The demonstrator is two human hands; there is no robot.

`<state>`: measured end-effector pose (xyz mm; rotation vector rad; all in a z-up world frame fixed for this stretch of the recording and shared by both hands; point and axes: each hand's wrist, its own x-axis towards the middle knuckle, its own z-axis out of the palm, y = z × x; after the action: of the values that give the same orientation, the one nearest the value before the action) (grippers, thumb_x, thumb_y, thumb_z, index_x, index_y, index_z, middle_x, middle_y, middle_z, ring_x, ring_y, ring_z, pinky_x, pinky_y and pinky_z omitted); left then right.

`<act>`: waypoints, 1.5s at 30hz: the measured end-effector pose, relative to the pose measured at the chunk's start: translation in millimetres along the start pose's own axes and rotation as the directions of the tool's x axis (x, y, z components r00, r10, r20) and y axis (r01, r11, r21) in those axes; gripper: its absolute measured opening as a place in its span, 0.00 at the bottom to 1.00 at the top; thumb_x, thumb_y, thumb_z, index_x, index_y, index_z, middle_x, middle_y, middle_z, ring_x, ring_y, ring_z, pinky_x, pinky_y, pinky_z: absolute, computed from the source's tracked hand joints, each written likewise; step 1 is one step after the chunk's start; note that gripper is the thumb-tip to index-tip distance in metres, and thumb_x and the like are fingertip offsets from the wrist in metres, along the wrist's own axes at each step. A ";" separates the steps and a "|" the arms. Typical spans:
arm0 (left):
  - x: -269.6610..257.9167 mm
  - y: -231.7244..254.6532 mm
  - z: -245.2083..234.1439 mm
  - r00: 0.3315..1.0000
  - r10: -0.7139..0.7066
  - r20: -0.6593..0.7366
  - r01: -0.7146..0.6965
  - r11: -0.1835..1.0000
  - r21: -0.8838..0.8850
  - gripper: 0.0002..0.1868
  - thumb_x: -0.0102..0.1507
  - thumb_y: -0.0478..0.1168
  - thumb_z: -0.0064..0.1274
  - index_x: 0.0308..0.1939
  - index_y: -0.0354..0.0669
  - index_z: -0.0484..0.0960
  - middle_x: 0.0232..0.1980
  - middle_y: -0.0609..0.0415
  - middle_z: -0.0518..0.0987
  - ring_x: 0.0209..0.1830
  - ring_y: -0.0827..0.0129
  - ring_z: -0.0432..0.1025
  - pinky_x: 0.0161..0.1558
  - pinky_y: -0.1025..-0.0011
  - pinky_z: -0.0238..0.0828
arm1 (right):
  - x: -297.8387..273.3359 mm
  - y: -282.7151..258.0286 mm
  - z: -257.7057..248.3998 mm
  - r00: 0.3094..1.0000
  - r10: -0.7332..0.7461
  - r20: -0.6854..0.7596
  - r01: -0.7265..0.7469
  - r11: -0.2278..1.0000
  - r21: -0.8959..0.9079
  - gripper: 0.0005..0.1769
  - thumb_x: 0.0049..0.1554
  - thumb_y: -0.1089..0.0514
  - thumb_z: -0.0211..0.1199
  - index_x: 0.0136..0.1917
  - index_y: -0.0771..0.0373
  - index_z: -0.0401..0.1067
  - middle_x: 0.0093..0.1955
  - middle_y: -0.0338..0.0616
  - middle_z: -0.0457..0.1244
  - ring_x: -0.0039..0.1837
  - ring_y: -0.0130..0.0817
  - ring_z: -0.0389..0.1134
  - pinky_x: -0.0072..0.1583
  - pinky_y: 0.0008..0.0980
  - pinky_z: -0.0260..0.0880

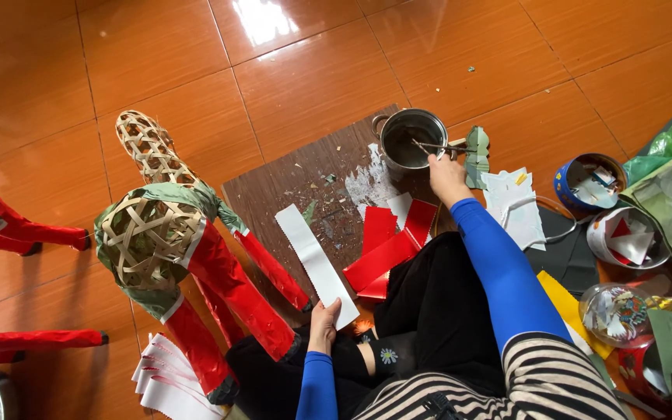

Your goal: Applying red paper strips to a bamboo animal frame using glue and scissors

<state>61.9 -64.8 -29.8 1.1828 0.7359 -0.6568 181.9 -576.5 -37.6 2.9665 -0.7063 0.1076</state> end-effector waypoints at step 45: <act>56.0 -63.5 -27.8 0.998 -0.046 -0.037 0.045 0.999 -0.024 0.26 0.73 0.40 0.60 0.73 0.31 0.76 0.63 0.27 0.82 0.62 0.46 0.79 0.59 0.45 0.80 | -158.8 -282.7 -37.3 0.839 -0.522 0.151 0.449 0.823 0.348 0.30 0.63 0.60 0.57 0.77 0.40 0.68 0.43 0.49 0.68 0.44 0.57 0.78 0.46 0.52 0.82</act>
<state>41.6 -57.9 -116.2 1.1628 0.8025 -0.6637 166.6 -250.5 -34.9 3.3796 0.1023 -0.2069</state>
